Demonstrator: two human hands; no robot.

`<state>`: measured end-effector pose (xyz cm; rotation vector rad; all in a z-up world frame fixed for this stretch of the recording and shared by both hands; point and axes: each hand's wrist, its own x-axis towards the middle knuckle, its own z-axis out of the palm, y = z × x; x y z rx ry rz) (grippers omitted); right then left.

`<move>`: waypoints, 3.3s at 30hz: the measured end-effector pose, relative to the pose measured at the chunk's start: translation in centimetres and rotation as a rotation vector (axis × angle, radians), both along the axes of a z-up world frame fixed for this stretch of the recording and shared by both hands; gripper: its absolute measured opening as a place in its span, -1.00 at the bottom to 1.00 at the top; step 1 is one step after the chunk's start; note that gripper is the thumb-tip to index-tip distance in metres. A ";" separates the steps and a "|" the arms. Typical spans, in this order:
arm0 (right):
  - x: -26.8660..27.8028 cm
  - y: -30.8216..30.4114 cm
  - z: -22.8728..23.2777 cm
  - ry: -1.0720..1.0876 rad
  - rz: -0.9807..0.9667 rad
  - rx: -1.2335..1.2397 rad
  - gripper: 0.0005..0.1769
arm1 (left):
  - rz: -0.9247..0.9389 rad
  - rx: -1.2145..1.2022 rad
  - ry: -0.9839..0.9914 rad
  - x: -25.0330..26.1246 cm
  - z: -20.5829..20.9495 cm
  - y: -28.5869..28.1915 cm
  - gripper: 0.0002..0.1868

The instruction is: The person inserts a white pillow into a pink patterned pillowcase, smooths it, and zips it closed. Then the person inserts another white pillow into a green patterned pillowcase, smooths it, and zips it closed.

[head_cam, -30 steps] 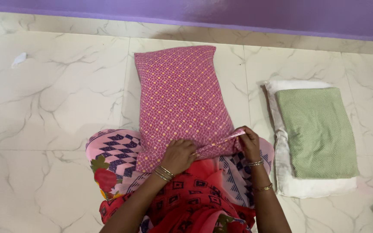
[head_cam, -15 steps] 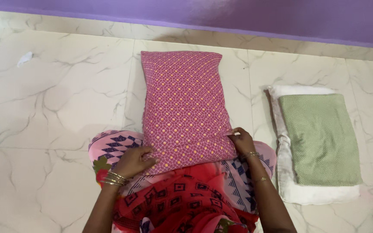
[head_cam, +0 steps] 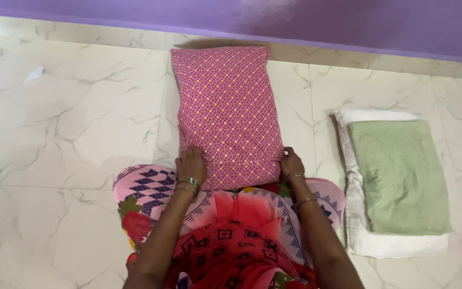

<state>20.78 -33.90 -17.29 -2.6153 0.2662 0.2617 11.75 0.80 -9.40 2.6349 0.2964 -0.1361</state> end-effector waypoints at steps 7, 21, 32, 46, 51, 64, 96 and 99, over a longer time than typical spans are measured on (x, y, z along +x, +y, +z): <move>-2.2 10.7 1.9 -0.510 0.434 0.027 -0.20 | -0.328 0.262 -0.405 1.1 -1.7 -7.8 -0.29; 4.4 15.5 2.3 -0.186 0.580 -0.338 -0.10 | -0.339 0.327 0.048 9.4 -6.9 -3.4 -0.11; 5.0 15.5 0.2 -0.142 0.590 -0.334 -0.15 | -0.383 0.330 0.155 10.4 -7.6 -3.2 -0.11; 3.5 14.2 4.5 -0.198 0.644 -0.231 -0.28 | -0.222 0.139 -0.113 9.7 -8.4 -2.1 -0.22; -5.9 12.8 6.4 -0.417 0.625 -0.067 -0.30 | 0.490 0.218 -0.381 11.4 -14.0 6.8 -0.17; -4.2 7.3 -4.6 -0.009 0.226 0.025 0.16 | 0.198 -0.198 0.294 9.5 -15.4 2.4 -0.56; 6.8 14.9 1.4 -0.091 0.476 -0.353 -0.10 | -0.294 0.378 0.235 15.2 -5.0 -2.4 -0.09; 7.3 14.9 1.2 -0.027 0.485 -0.344 -0.12 | -0.298 0.378 0.239 16.0 -5.7 -2.4 -0.11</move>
